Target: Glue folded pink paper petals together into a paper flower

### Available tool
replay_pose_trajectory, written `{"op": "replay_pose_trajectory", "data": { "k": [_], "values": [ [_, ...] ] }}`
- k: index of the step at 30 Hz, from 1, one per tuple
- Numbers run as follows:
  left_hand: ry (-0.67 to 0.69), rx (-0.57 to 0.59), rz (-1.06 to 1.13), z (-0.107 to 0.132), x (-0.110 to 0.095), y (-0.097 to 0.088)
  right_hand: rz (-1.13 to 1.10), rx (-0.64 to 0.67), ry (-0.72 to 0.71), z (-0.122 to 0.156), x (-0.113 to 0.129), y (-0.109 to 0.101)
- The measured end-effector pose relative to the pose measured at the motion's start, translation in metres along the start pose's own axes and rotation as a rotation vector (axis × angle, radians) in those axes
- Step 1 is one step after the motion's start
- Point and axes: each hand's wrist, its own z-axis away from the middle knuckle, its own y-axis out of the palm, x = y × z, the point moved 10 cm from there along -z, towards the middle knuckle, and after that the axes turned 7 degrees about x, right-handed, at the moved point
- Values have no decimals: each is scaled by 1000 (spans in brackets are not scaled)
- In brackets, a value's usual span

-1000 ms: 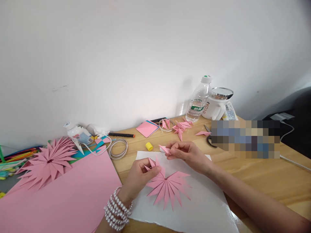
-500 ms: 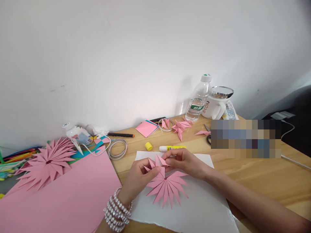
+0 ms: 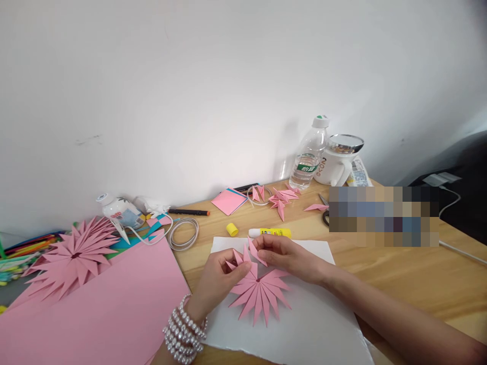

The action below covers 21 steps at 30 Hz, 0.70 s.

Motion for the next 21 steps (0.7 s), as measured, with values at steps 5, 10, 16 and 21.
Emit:
{"op": "replay_pose_trajectory", "data": {
  "k": [5, 10, 16, 21],
  "values": [
    [0, 0, -33, -1, 1, -1, -56, 26, 33, -1, -7, 4],
    [-6, 6, -52, -1, 3, -1, -111, 86, 24, -1, -6, 11],
    [-11, -1, -57, -1, 7, -2, -66, 54, 12, -1, -9, 9],
    [-19, -23, -46, -2, 8, -3, -50, -8, 3, -2, -7, 6]
  ]
}}
